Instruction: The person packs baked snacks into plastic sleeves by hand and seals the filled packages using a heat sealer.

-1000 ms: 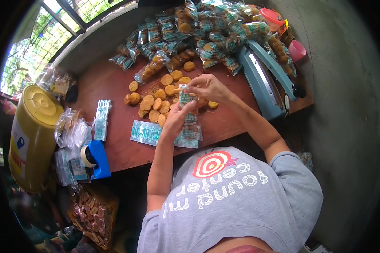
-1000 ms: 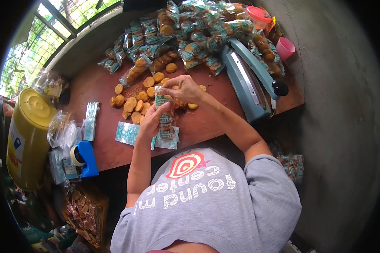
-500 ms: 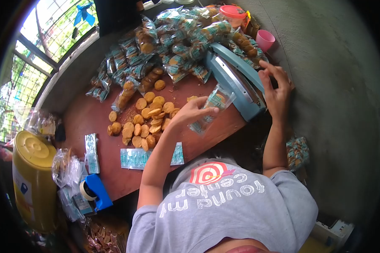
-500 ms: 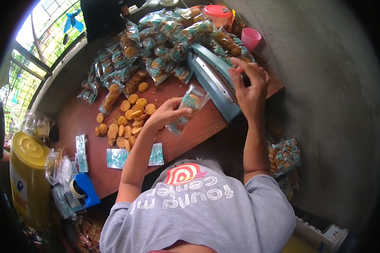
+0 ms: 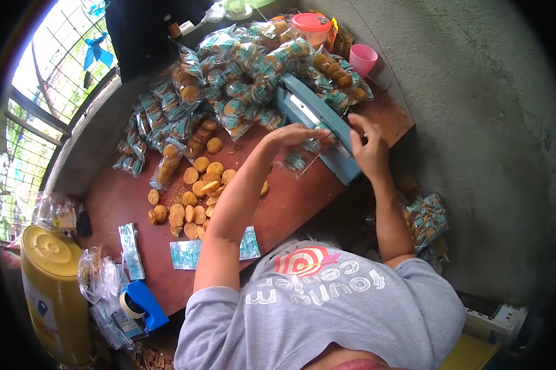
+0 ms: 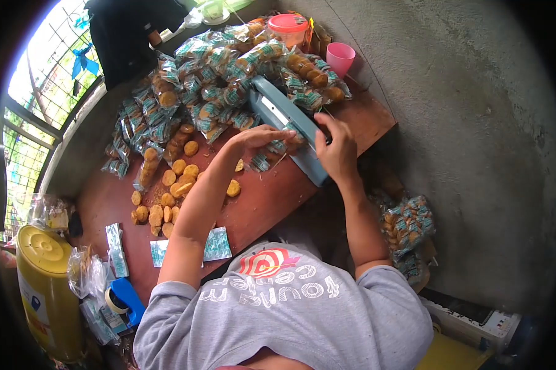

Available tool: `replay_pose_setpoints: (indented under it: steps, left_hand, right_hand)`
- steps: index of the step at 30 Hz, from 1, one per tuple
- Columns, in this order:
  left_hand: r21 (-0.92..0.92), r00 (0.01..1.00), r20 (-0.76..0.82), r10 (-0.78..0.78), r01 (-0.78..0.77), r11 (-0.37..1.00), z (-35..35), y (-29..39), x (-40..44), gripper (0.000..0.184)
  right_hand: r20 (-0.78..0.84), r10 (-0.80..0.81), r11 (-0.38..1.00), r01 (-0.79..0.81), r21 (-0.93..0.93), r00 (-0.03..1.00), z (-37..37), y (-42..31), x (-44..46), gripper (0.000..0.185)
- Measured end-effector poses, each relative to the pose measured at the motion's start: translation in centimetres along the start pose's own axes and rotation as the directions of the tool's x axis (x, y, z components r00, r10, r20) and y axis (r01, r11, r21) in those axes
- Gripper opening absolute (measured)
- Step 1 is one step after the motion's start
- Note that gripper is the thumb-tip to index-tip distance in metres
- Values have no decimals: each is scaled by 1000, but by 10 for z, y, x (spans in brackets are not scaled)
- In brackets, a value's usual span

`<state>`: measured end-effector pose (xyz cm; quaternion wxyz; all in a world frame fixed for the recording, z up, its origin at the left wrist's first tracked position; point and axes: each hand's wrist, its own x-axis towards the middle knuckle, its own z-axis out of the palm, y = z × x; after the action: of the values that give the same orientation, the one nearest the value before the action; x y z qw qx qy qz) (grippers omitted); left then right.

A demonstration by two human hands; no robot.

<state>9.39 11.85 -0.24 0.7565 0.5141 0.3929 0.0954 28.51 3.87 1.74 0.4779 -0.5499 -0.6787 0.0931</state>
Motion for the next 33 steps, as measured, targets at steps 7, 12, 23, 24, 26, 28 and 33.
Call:
replay_pose_setpoints:
  steps: [7,12,23,24,26,28,33]
  left_hand:
    - [165,1000,25,12,-16,986,-2,-9,-18,64]
    - [378,985,-137,106,-47,925,-4,-17,-34,71]
    - [119,961,-82,264,-253,960,-8,-60,-23,56]
    - [127,954,-102,283,-270,954,-6,-60,-24,53]
    - [163,949,-156,274,-249,955,0,-61,-25,53]
    - [197,941,-211,264,-223,955,8,-61,-27,53]
    - [278,851,-325,412,-330,902,14,-72,-25,53]
  right_hand:
    - [-47,-68,996,65,-56,997,4,2,-5,29]
    - [-40,-95,995,94,-45,995,5,4,-6,31]
    - [-58,-97,994,100,52,994,10,6,-7,36]
    - [-84,-133,991,135,23,988,11,5,-8,37]
    - [-130,-195,980,188,-63,972,13,3,-12,36]
    - [-171,-258,961,234,-149,951,14,1,-15,36]
    - [-160,-384,888,317,-333,909,5,-14,-10,33]
